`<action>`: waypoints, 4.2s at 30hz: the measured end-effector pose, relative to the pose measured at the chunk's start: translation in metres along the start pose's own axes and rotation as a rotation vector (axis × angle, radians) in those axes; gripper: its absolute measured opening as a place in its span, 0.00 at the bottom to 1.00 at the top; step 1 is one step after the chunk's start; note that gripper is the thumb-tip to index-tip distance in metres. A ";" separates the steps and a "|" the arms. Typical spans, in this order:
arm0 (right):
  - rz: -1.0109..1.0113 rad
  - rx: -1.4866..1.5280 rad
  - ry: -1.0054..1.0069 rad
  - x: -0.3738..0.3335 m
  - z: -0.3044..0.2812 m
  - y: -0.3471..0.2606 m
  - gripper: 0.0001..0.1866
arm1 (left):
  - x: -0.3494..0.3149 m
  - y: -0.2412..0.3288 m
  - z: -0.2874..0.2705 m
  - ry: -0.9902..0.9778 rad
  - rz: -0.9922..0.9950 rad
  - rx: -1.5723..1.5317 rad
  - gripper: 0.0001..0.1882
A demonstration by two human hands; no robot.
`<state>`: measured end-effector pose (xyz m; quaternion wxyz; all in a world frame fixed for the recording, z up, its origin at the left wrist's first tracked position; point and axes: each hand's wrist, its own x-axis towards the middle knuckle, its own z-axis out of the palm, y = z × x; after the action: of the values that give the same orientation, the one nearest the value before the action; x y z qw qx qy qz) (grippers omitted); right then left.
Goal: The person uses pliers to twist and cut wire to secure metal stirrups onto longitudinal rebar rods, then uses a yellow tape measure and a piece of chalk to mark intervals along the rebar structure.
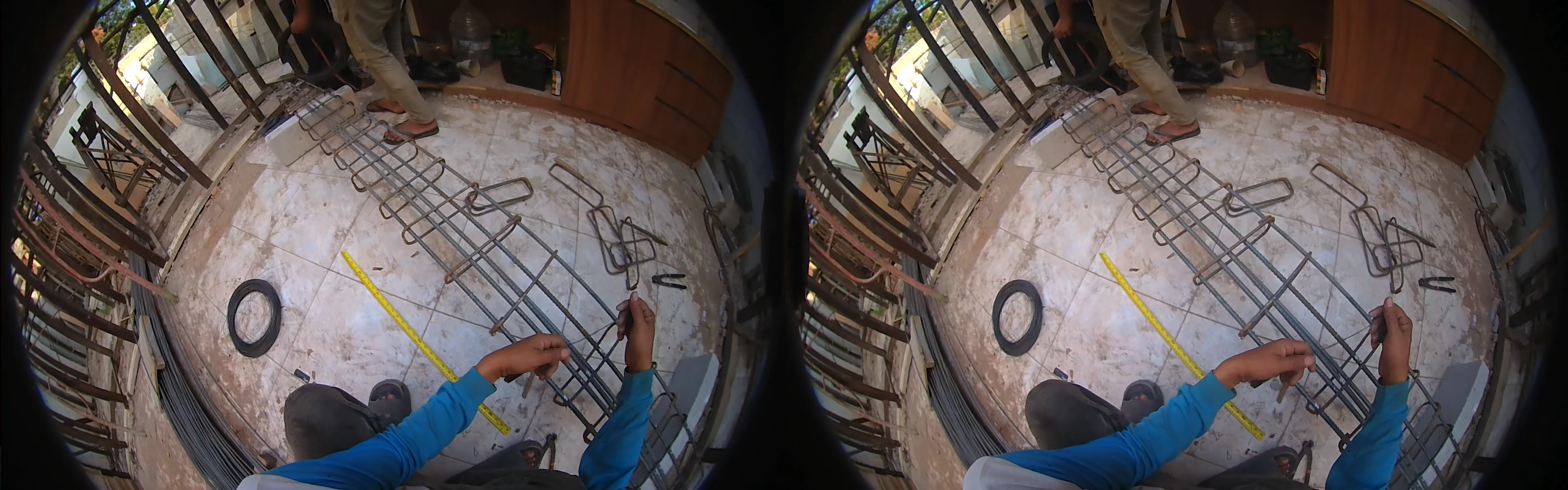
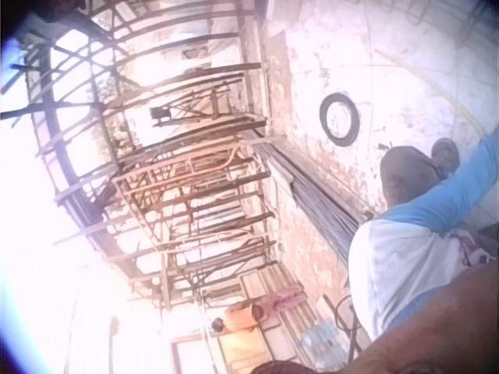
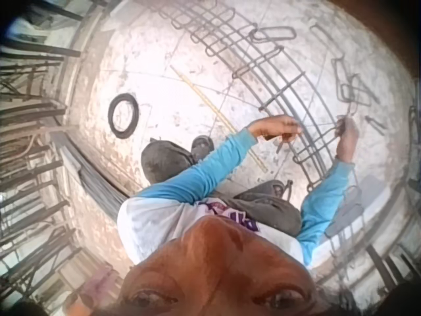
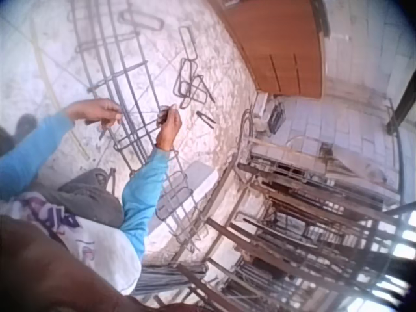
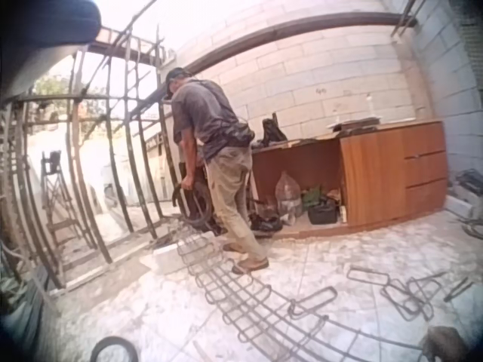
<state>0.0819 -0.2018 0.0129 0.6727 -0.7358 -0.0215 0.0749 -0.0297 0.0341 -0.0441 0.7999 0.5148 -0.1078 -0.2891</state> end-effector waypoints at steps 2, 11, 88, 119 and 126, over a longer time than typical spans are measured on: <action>0.004 -0.001 0.002 0.000 -0.001 0.001 0.23 | 0.002 0.001 0.004 0.006 -0.024 0.032 0.16; 0.012 0.096 0.050 -0.009 -0.005 0.005 0.22 | 0.000 0.019 0.002 0.157 0.089 0.212 0.15; -0.155 0.271 0.009 -0.008 0.093 -0.120 0.21 | 0.006 0.141 0.019 0.218 0.323 0.189 0.16; 0.037 -0.488 -0.049 0.041 -0.108 0.120 0.18 | 0.099 0.004 0.027 0.271 -0.487 0.191 0.20; 0.211 -0.430 -0.139 0.048 -0.109 0.101 0.22 | 0.134 -0.008 0.031 0.319 -0.471 0.240 0.19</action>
<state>0.1376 -0.3128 -0.0819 0.4861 -0.8533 -0.0063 0.1888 0.0610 -0.0688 -0.0542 0.6511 0.6552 0.1081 -0.3675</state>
